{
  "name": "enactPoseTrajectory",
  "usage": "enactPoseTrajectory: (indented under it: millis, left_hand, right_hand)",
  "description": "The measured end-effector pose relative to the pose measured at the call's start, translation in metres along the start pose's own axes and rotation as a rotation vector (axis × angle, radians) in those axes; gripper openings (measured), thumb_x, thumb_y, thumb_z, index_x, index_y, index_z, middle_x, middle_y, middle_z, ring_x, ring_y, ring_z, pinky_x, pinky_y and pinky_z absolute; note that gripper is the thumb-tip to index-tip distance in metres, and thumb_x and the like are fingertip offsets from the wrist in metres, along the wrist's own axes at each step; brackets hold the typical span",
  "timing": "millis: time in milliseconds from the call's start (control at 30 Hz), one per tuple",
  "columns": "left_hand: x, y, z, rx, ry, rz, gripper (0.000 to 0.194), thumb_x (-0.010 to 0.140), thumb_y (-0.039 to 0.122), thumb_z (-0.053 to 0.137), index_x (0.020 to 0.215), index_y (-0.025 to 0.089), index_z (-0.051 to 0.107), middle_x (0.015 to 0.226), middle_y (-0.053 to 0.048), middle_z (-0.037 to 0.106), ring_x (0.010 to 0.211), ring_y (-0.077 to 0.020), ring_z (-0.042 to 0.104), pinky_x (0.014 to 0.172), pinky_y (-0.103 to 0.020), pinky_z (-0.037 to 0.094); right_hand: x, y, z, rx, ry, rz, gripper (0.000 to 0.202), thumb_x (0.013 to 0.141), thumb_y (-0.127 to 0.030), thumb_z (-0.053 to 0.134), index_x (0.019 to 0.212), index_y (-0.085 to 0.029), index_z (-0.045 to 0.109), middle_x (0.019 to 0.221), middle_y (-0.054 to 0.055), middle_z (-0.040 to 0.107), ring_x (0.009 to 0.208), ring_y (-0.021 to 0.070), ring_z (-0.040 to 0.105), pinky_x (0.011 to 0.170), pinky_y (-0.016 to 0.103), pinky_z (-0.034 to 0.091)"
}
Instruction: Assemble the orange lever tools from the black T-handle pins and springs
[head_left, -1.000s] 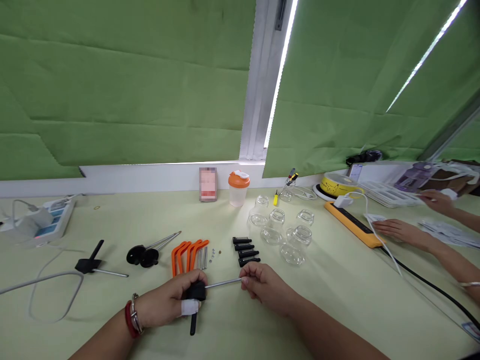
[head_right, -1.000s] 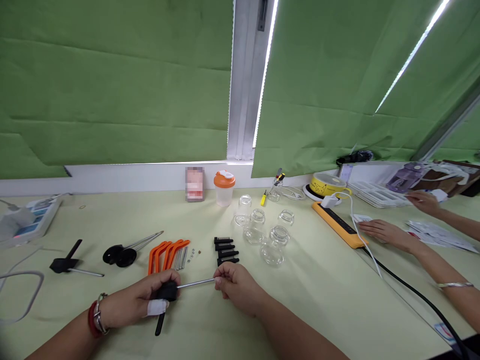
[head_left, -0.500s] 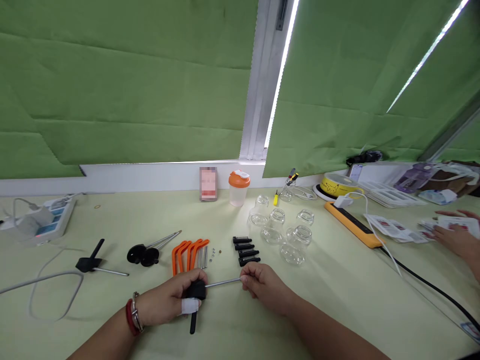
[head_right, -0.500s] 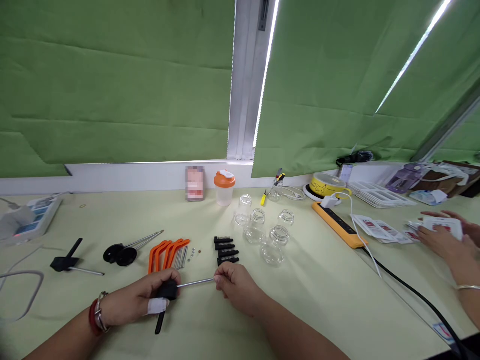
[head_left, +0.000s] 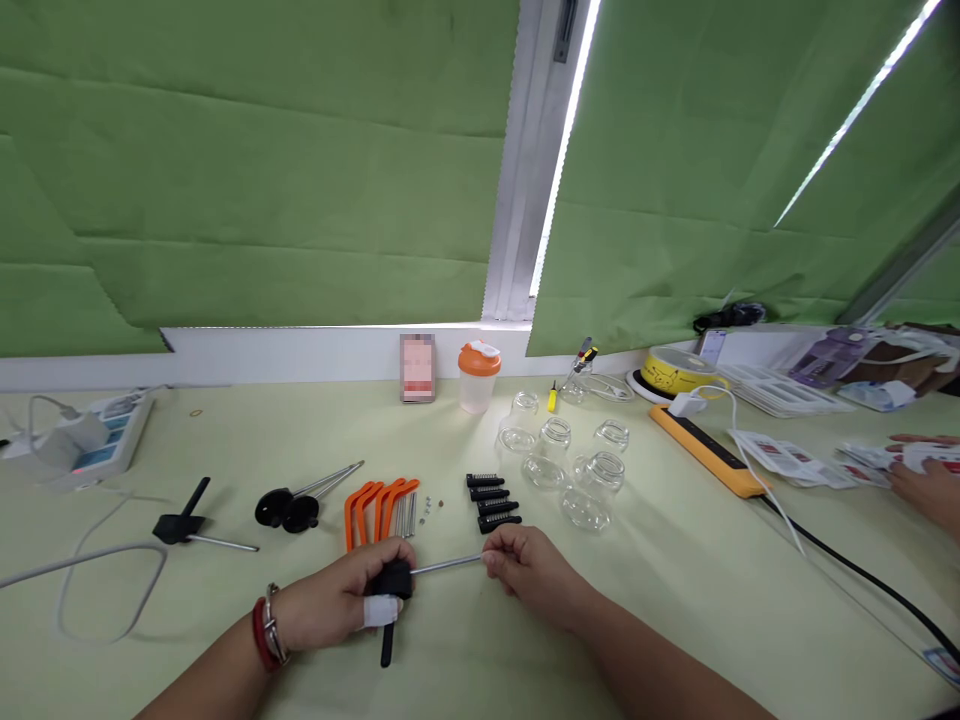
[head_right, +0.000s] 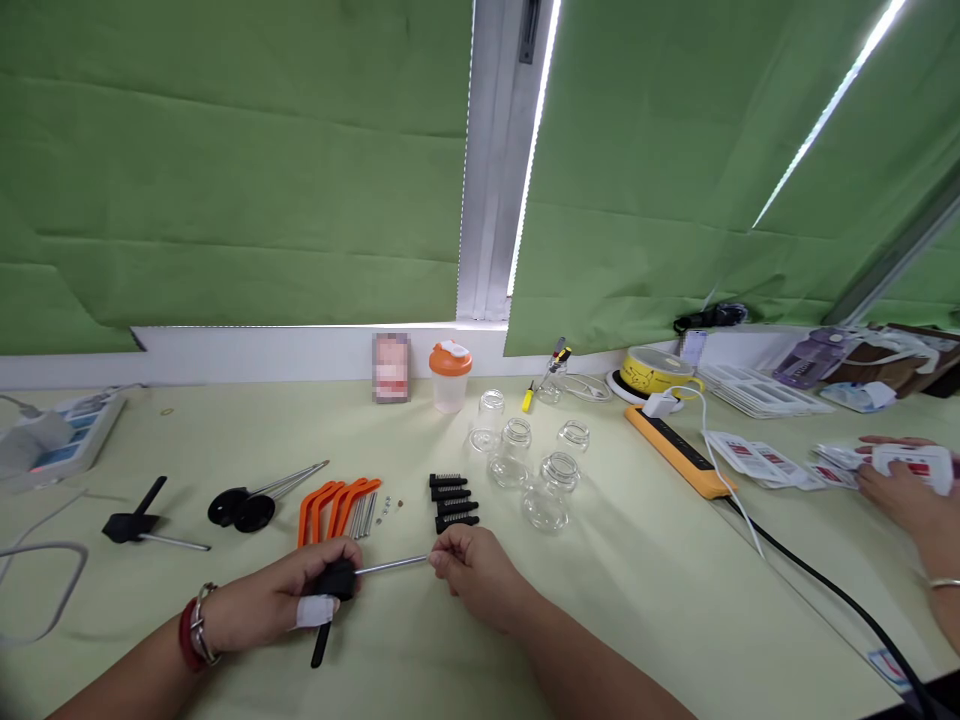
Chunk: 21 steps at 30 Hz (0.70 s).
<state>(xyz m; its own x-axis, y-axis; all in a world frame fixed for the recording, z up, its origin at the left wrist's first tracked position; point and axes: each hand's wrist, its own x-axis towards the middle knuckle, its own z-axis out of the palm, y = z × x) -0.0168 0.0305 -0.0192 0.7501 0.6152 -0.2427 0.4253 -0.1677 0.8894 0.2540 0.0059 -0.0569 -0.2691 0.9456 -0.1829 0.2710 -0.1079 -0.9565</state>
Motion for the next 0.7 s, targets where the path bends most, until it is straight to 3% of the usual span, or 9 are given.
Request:
enactPoseTrajectory:
  millis: [433, 700]
  left_hand:
    - [0.0013, -0.0004, -0.0007, -0.031, -0.007, -0.002, 0.022, 0.08, 0.033, 0.055, 0.097, 0.022, 0.046, 0.081, 0.003, 0.042, 0.071, -0.0135, 0.038, 0.065, -0.024, 0.039]
    - [0.0008, -0.0025, -0.0004, -0.039, -0.011, 0.007, 0.022, 0.081, 0.032, 0.055, 0.098, 0.022, 0.046, 0.082, 0.003, 0.042, 0.071, -0.0134, 0.038, 0.064, -0.023, 0.038]
  right_hand:
    - [0.0016, -0.0047, -0.0016, 0.102, 0.024, -0.032, 0.005, 0.071, -0.022, 0.061, 0.07, -0.016, 0.06, 0.055, -0.004, 0.046, 0.05, 0.0081, 0.037, 0.048, 0.021, 0.028]
    - [0.0023, -0.0043, -0.0041, 0.083, 0.022, -0.01, 0.009, 0.071, -0.025, 0.063, 0.07, -0.016, 0.064, 0.054, -0.003, 0.047, 0.051, 0.009, 0.04, 0.049, 0.022, 0.03]
